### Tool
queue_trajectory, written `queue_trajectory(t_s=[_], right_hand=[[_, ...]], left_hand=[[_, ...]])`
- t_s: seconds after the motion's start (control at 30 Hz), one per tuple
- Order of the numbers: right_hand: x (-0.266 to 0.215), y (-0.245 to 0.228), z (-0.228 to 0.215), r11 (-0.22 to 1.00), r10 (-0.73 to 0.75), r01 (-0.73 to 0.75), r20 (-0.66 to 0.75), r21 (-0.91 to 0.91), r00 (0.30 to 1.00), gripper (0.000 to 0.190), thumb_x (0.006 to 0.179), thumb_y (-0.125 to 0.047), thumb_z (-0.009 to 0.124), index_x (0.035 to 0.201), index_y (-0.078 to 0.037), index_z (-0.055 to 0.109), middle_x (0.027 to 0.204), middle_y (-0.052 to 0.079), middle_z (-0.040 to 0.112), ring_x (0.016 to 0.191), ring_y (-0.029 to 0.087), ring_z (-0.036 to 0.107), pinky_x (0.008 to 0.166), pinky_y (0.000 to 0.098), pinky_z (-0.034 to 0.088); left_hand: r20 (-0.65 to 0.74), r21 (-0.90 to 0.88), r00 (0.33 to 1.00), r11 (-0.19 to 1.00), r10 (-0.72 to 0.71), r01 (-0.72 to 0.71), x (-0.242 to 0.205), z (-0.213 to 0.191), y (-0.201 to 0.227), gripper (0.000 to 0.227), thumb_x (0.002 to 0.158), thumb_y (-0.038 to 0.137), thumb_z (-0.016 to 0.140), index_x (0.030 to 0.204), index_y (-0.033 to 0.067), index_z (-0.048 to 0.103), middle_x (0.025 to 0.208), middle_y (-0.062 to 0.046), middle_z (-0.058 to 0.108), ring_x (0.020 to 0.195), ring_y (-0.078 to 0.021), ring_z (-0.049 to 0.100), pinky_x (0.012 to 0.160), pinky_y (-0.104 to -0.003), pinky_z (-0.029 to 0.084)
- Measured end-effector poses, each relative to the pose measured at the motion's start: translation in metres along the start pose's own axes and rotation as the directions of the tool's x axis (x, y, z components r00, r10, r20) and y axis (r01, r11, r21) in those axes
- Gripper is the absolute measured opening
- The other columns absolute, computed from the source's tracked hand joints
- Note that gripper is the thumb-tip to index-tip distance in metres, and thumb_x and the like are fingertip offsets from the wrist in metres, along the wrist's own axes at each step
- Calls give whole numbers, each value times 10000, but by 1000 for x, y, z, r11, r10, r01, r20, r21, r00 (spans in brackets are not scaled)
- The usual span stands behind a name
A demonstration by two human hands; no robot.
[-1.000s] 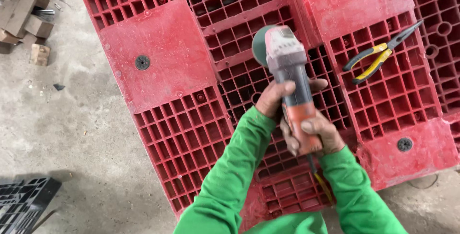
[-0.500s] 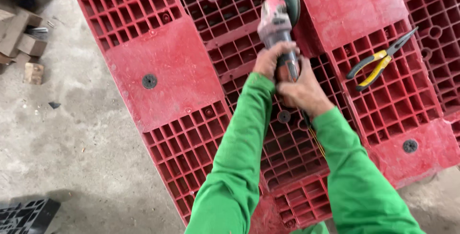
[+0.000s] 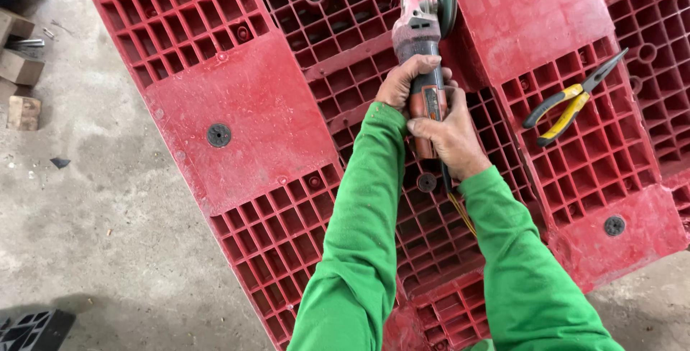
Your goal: The person uses an angle grinder to smooth the edges of a red plastic pallet. They hold the tool with both hands and move it along the raised grid sections, then briefly pick up pliers before resuming grinding on another section.
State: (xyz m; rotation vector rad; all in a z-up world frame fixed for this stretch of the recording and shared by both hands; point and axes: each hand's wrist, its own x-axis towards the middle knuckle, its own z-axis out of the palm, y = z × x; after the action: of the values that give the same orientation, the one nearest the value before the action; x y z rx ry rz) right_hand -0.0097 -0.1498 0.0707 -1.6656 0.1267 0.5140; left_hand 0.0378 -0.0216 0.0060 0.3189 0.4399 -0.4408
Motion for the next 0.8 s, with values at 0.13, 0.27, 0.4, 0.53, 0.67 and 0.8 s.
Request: queue_trajectory(t_s=[0.13,0.27,0.4,0.53,0.67,0.8], right_hand=[[-4,7,4,999,50,-49,-37,11,998,745,760,-75,776,1376,0,364,1190,105,563,1058,174,614,898,342,570],[-5,13,8,998,55,-55,-69,-5,996,717,766,-74,772,1359,8,378,1153,104,582,1002,175,641,874,343,590],[-8,19,7,999,6,-3,-48,45,999,706,784,-75,777,1358,13,376,1145,114,584,981,180,643,866,344,590],[-7,20,3,999,17,-15,-40,43,999,702,792,-81,784,1357,13,377,1166,117,579,1013,176,634,882,338,585],[2,14,-1,997,76,-75,-28,32,997,698,773,-102,780,1335,-1,379,1164,101,577,1014,167,631,839,339,592],[9,2,-4,998,29,-29,6,-48,1000,701,782,-89,788,1357,8,398,1183,93,574,1058,163,615,898,324,566]], left_hand=[[-24,-24,999,999,-24,24,1,-6,-7,457,737,206,815,1079,-6,598,904,-166,704,734,-301,723,658,-446,638],[-47,-5,998,999,-36,36,1,-12,-8,496,729,221,817,1098,-39,610,912,-186,714,743,-306,733,688,-433,647],[-14,-20,999,999,-33,33,1,-13,-12,511,731,220,828,1102,-51,602,919,-186,712,757,-305,734,700,-445,643],[-36,-17,999,999,-36,35,1,-12,-14,510,726,225,826,1096,-43,600,913,-184,713,743,-304,733,687,-441,645],[-96,-23,995,1000,-13,11,3,-7,-13,502,732,242,828,1105,-19,615,902,-164,710,698,-268,708,647,-416,640],[-80,-14,997,1000,20,-21,6,1,-7,489,741,250,816,1079,-38,611,900,-165,716,681,-260,714,591,-413,627]])
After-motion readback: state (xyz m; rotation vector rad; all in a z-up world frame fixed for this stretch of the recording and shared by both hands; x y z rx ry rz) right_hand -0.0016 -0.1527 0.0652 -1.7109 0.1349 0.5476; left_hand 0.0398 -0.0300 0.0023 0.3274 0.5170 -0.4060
